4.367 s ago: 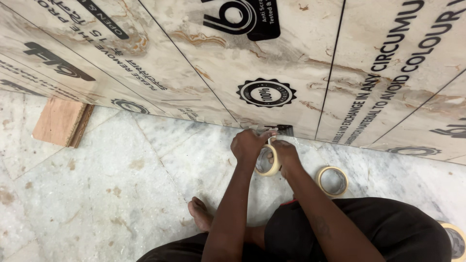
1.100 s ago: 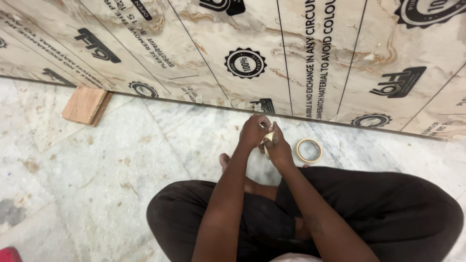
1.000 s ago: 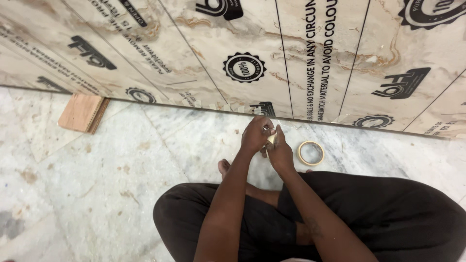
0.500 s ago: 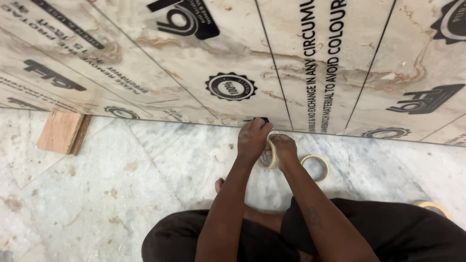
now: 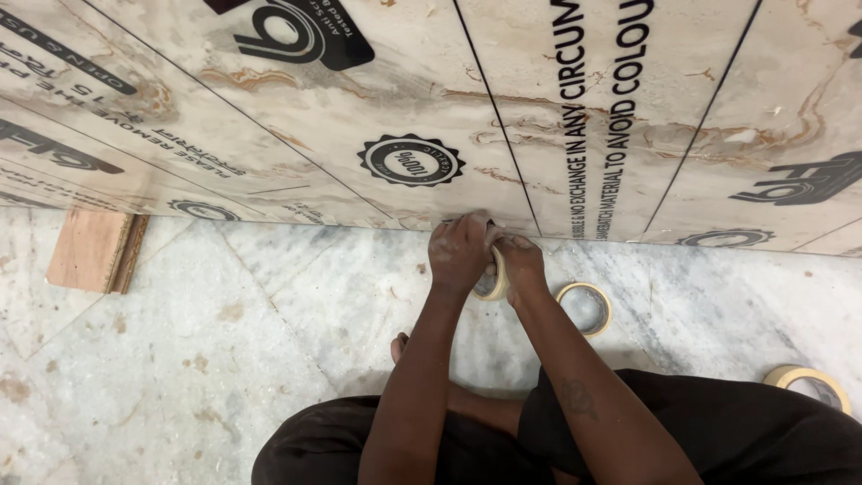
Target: The person sits on the floor and applies masking tape along the bottom edge of a large, protective film-covered panel. They pull the tape from a roll, press it onto the seam between the panel and the floor, and smooth it down with their fingers.
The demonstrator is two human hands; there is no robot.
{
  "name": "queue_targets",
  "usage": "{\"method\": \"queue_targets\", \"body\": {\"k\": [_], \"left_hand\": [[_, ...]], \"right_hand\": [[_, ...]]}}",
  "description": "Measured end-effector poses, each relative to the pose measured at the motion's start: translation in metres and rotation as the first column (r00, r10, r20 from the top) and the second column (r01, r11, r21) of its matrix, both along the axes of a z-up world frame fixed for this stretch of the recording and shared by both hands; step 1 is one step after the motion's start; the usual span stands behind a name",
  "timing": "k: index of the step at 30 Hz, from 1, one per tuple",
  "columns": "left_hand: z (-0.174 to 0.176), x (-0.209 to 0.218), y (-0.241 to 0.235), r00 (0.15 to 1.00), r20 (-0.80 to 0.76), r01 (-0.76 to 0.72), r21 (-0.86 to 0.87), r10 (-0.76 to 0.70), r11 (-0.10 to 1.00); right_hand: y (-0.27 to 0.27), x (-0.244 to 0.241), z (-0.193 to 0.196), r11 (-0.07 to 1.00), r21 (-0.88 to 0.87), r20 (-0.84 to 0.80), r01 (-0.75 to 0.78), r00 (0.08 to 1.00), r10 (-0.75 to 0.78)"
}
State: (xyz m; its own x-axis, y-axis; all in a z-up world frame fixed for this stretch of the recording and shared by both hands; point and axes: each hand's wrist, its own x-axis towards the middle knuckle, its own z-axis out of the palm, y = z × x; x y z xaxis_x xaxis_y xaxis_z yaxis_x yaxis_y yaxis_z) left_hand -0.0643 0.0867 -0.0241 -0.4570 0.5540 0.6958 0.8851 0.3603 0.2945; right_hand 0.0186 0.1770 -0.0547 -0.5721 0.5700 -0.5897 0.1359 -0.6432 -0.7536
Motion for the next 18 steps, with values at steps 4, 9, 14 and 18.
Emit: {"method": "queue_targets", "body": {"k": [4,9,14,18], "left_hand": [[-0.006,0.002,-0.002,0.982,0.087,-0.161,-0.067,0.167,0.985],[-0.014,0.004,-0.001,0.934,0.161,-0.265,-0.281,0.318,0.922],[-0.010,0.002,-0.002,0.915,0.256,-0.235,-0.294,0.313,0.927],[-0.009,0.002,0.000,0.906,0.267,-0.246,-0.296,0.327,0.923]], "right_hand": [[0.000,-0.001,0.005,0.999,-0.033,-0.006,0.012,1.000,-0.012],[-0.001,-0.002,0.006,0.998,-0.050,-0.014,0.026,1.000,-0.026],[-0.002,-0.004,0.004,1.000,-0.016,0.072,0.024,0.997,-0.023],[-0.014,0.004,0.026,0.999,0.053,0.048,0.005,0.999,-0.007]]}}
